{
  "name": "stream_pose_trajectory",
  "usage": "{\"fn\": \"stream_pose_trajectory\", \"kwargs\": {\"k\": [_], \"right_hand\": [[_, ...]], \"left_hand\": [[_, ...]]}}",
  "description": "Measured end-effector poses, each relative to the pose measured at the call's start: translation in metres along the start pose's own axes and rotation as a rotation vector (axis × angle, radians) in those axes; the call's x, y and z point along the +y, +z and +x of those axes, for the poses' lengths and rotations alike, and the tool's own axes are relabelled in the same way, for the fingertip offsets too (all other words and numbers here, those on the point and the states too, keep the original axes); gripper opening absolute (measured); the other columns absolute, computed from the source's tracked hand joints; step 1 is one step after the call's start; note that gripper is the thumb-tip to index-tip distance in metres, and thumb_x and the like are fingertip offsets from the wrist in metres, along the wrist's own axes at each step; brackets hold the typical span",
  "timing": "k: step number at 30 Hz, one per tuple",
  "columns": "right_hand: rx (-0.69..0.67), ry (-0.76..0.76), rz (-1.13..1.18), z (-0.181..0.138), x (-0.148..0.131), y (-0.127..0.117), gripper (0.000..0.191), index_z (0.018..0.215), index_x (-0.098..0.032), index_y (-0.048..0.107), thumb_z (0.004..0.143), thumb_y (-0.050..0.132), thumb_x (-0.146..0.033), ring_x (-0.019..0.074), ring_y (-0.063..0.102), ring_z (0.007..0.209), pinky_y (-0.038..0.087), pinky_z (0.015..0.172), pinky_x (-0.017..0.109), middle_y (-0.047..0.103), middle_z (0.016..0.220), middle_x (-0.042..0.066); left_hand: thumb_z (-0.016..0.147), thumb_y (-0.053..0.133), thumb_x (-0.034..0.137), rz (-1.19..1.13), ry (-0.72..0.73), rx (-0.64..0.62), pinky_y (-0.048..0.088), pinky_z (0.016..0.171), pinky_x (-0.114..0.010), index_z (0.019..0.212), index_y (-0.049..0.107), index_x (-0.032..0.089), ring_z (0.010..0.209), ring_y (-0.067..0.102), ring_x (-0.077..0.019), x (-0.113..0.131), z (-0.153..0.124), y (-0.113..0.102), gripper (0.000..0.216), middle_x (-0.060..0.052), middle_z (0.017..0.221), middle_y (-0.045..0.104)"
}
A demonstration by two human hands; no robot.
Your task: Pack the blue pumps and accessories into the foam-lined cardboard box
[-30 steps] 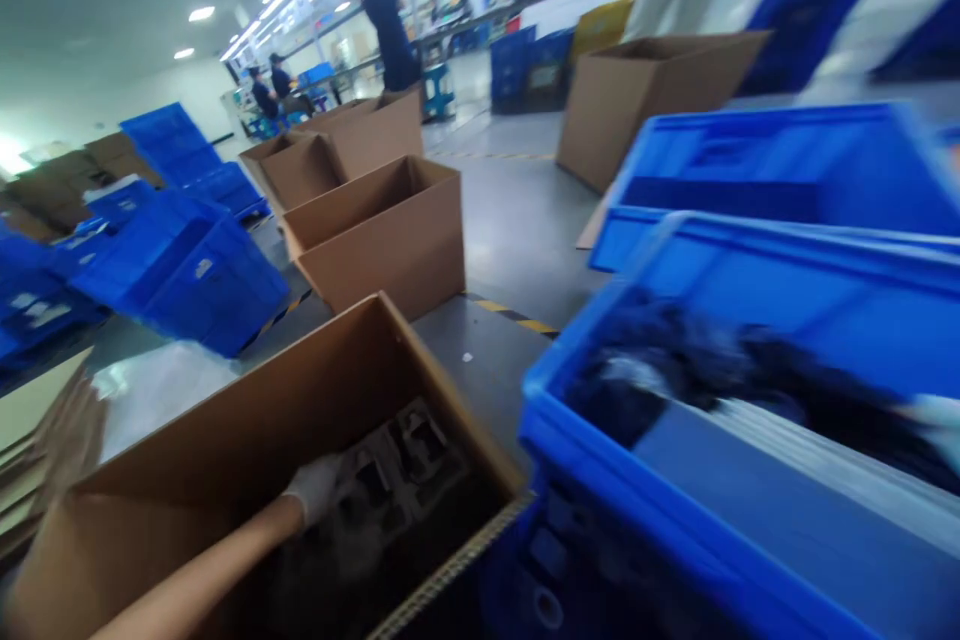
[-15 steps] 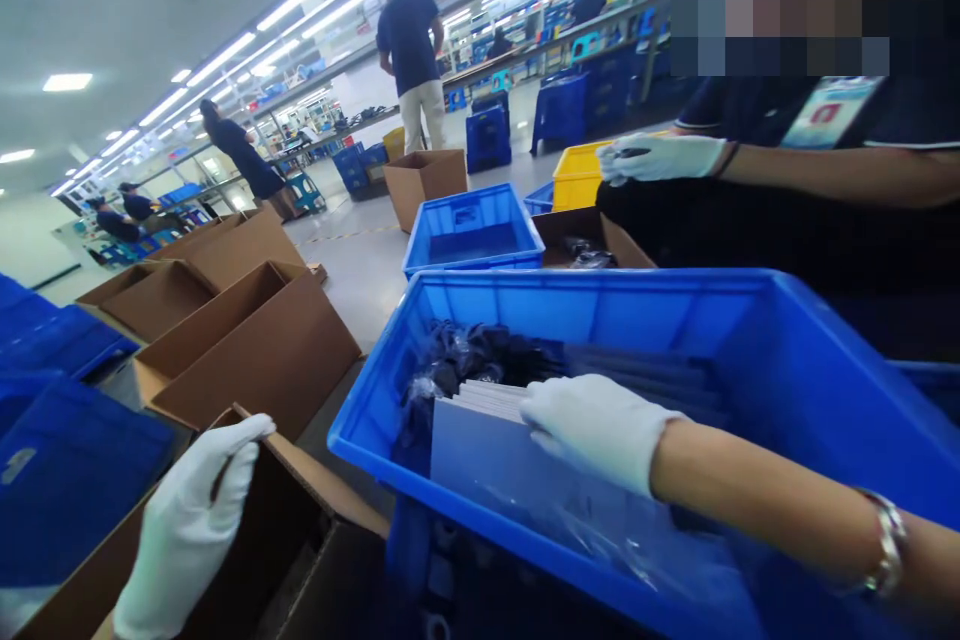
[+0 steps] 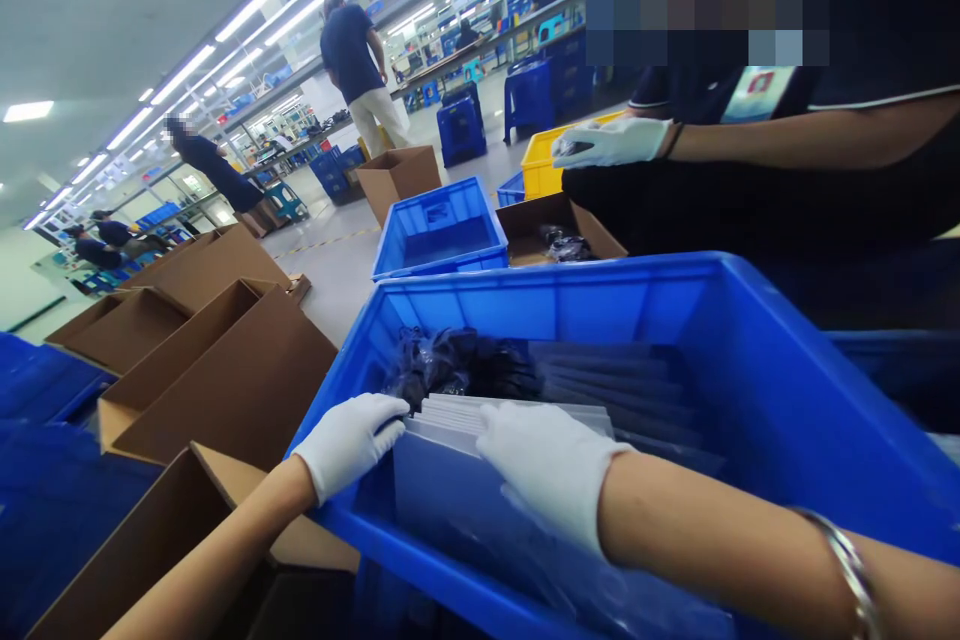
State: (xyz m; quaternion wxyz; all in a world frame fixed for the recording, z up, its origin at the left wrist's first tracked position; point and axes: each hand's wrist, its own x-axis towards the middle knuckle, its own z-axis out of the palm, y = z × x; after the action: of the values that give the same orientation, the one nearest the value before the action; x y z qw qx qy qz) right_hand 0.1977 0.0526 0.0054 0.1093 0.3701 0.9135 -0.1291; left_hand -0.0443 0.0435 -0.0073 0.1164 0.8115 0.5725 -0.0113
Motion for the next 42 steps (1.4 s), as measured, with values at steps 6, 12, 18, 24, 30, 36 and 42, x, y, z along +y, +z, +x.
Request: {"fn": "stream_pose_trajectory", "kwargs": {"k": [6,12,18,24,30,36,42], "right_hand": [[-0.037,0.026,-0.027,-0.003,-0.005,-0.01,0.03,0.102,-0.015,0.071,0.079,0.055,-0.006,0.0336,0.066,0.092,0.055,0.077,0.045,0.067,0.102,0.016],[-0.06,0.02,-0.059,-0.007,-0.005,-0.009,0.029,0.107,-0.016,0.07,0.083,0.055,-0.01,0.0332,0.063,0.099,0.053,0.082,0.045,0.065,0.108,0.015],[-0.021,0.012,-0.066,-0.002,0.003,0.006,0.022,0.101,-0.017,0.07,0.082,0.06,-0.018,0.034,0.063,0.091,0.051,0.076,0.046,0.064,0.103,0.016],[0.034,-0.002,-0.083,0.0,0.008,0.014,0.021,0.098,-0.02,0.071,0.08,0.061,-0.023,0.0352,0.063,0.083,0.048,0.067,0.044,0.063,0.097,0.016],[0.005,-0.012,-0.092,0.001,0.01,0.012,0.02,0.097,-0.02,0.071,0.079,0.061,-0.023,0.0348,0.063,0.082,0.046,0.066,0.042,0.063,0.097,0.016],[0.03,-0.044,-0.074,0.004,0.014,0.016,0.017,0.091,-0.022,0.071,0.078,0.06,-0.026,0.0331,0.062,0.079,0.046,0.064,0.041,0.062,0.094,0.014],[-0.004,-0.042,-0.047,0.003,0.013,0.013,0.018,0.09,-0.021,0.072,0.077,0.06,-0.027,0.0319,0.062,0.08,0.046,0.065,0.04,0.061,0.096,0.015]], "left_hand": [[0.089,0.054,0.043,0.028,-0.024,-0.017,0.049,0.085,-0.037,0.1,0.066,0.025,0.097,0.063,-0.024,0.004,-0.003,0.002,0.025,-0.003,0.102,0.07],[0.086,0.061,0.038,-0.01,0.108,0.023,0.046,0.081,-0.031,0.088,0.062,0.024,0.09,0.061,-0.0181,0.004,-0.004,0.004,0.014,0.002,0.094,0.067],[0.087,0.06,0.028,-0.05,0.229,0.05,0.045,0.087,-0.03,0.084,0.058,0.021,0.097,0.06,-0.0174,0.003,-0.001,0.006,0.008,0.001,0.106,0.066],[0.087,0.059,0.026,-0.088,0.216,0.035,0.045,0.087,-0.029,0.084,0.058,0.021,0.096,0.06,-0.017,0.005,-0.002,0.005,0.007,0.0,0.104,0.067],[0.085,0.061,0.026,-0.089,0.19,-0.008,0.044,0.082,-0.03,0.083,0.057,0.02,0.089,0.057,-0.0175,0.006,-0.001,0.004,0.008,-0.001,0.093,0.065],[0.08,0.065,0.023,-0.088,0.213,0.014,0.044,0.084,-0.03,0.084,0.058,0.02,0.094,0.054,-0.0173,0.005,-0.001,0.007,0.009,-0.002,0.102,0.06],[0.079,0.066,0.021,-0.112,0.21,0.01,0.044,0.083,-0.028,0.083,0.059,0.019,0.092,0.055,-0.0163,0.005,0.001,0.008,0.009,-0.001,0.099,0.059]]}}
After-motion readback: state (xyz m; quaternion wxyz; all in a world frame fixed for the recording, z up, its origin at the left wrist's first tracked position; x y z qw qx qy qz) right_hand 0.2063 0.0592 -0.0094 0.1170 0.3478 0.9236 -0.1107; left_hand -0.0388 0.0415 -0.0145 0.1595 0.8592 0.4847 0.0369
